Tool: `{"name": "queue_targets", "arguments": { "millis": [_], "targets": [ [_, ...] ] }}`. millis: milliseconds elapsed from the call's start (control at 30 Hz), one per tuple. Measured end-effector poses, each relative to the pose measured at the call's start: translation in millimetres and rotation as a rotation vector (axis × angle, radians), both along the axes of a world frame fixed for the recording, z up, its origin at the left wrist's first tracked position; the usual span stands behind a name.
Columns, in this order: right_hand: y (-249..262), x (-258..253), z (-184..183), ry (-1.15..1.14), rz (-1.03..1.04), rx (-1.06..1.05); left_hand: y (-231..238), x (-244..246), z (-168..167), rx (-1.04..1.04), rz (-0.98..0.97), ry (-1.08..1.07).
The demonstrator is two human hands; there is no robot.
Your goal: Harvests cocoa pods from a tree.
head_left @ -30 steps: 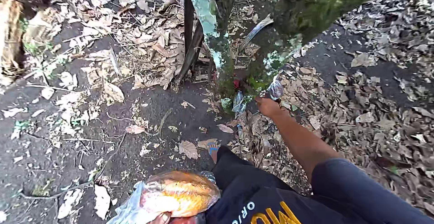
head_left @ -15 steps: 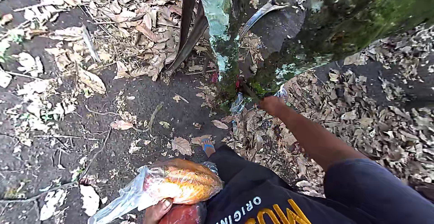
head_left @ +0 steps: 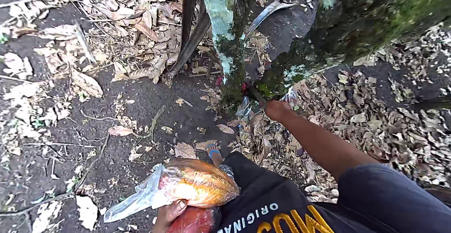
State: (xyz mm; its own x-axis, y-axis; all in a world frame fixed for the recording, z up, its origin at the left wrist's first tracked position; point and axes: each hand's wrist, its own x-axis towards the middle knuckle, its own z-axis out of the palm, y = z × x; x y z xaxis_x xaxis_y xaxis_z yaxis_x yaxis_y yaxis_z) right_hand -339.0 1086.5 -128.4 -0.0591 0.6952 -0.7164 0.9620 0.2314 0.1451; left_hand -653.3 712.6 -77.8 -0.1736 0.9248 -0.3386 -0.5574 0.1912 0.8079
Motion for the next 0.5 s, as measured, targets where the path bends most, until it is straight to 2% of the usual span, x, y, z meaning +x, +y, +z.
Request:
{"name": "queue_targets", "arguments": {
  "millis": [133, 267, 400, 500],
  "targets": [
    [-3.6, 6.0, -7.5, 0.003, -0.024, 0.033, -2.4, 7.2, -7.3, 0.053, -0.020, -0.028],
    [-5.9, -8.9, -10.0, -0.068, 0.137, -0.021, -12.2, 5.8, 1.9, 0.047, 0.030, -0.109],
    [-21.9, -0.3, -30.4, -0.089, 0.084, 0.009, -22.9, 3.6, -14.0, 0.154, 0.003, -0.166],
    [-28.9, -20.6, -18.4, -0.089, 0.071, 0.030, -35.1, -2.9, -11.8, 0.103, 0.019, -0.173]
  ]
}}
